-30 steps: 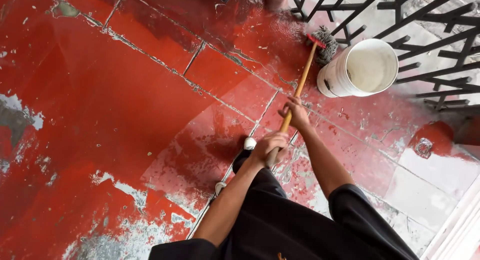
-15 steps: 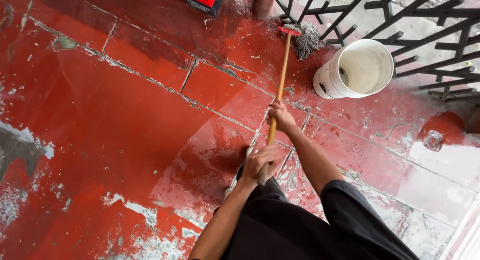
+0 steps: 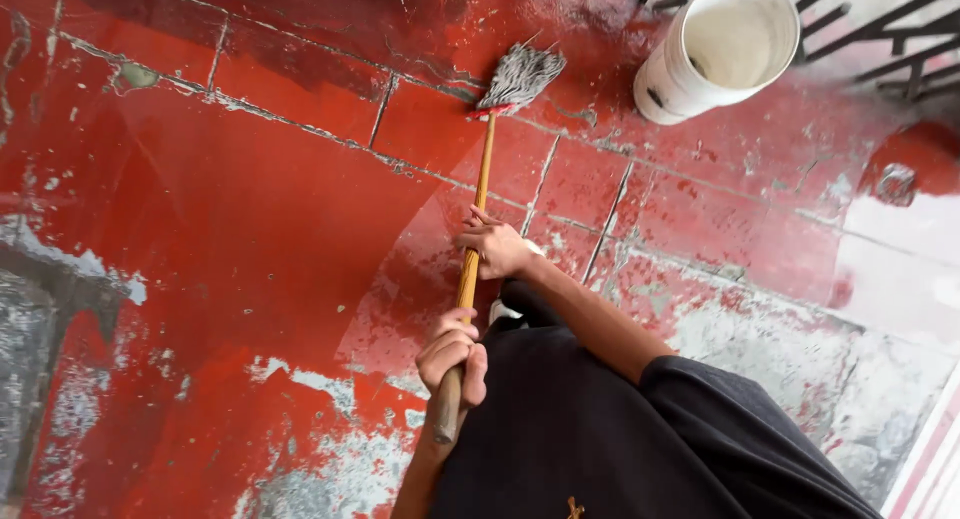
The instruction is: Mopping a red painted tiled floor in a restaurant's outdoor seating area.
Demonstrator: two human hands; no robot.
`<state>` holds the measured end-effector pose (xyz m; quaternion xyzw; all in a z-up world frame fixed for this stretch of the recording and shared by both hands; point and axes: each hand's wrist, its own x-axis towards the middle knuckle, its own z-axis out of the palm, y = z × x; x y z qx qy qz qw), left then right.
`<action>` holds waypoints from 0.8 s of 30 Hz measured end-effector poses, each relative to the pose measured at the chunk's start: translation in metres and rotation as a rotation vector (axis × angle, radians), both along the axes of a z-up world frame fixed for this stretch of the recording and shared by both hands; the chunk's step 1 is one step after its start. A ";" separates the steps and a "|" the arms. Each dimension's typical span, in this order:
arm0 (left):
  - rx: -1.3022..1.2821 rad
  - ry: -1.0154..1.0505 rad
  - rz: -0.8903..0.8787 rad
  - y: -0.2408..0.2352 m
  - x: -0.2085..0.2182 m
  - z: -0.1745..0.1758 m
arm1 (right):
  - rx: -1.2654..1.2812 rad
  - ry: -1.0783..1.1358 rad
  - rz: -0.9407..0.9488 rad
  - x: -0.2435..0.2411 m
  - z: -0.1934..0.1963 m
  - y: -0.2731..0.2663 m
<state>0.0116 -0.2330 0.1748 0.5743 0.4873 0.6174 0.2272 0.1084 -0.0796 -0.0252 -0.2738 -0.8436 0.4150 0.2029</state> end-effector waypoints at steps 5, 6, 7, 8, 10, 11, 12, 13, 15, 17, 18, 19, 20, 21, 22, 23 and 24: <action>0.092 -0.025 -0.235 -0.026 -0.009 -0.005 | 0.241 0.189 0.021 -0.019 0.007 -0.042; 0.101 -0.006 -0.283 -0.028 -0.009 -0.005 | -0.028 0.069 0.009 -0.017 -0.018 -0.053; 0.098 -0.005 -0.288 -0.035 -0.002 0.002 | -0.031 0.071 0.003 -0.009 -0.020 -0.063; 0.062 0.001 -0.304 -0.038 0.005 0.008 | 0.003 0.086 -0.040 -0.001 -0.021 -0.066; 0.042 0.009 -0.328 -0.038 0.020 0.008 | 0.052 0.102 -0.092 0.022 -0.030 -0.066; 0.091 -0.046 -0.373 -0.035 0.027 0.001 | 0.046 0.056 -0.130 0.037 -0.039 -0.061; 0.117 -0.110 -0.414 -0.042 0.040 -0.003 | 0.014 0.006 -0.167 0.058 -0.047 -0.073; 0.108 -0.116 -0.420 -0.039 0.060 -0.004 | 0.005 0.001 -0.174 0.084 -0.061 -0.076; 0.061 -0.098 -0.533 -0.036 0.094 -0.010 | -0.037 0.079 -0.238 0.130 -0.094 -0.085; 0.106 -0.149 -0.609 -0.026 0.145 -0.023 | 0.012 0.027 -0.299 0.200 -0.049 -0.080; 0.122 -0.182 -0.647 -0.028 0.171 -0.029 | 0.034 -0.004 -0.324 0.231 -0.027 -0.085; 0.128 -0.192 -0.653 -0.019 0.201 -0.028 | 0.039 -0.014 -0.330 0.265 -0.025 -0.086; 0.106 -0.178 -0.685 -0.018 0.229 -0.024 | 0.011 -0.002 -0.402 0.296 -0.020 -0.098; 0.084 -0.165 -0.718 -0.017 0.258 -0.019 | -0.015 0.010 -0.475 0.327 -0.014 -0.109; 0.099 -0.174 -0.729 -0.015 0.294 -0.031 | -0.001 0.000 -0.486 0.364 -0.014 -0.105; 0.117 -0.170 -0.781 -0.014 0.331 -0.043 | -0.021 -0.063 -0.585 0.401 -0.012 -0.101; 0.117 -0.159 -0.836 -0.021 0.357 -0.049 | -0.059 -0.116 -0.689 0.426 -0.009 -0.109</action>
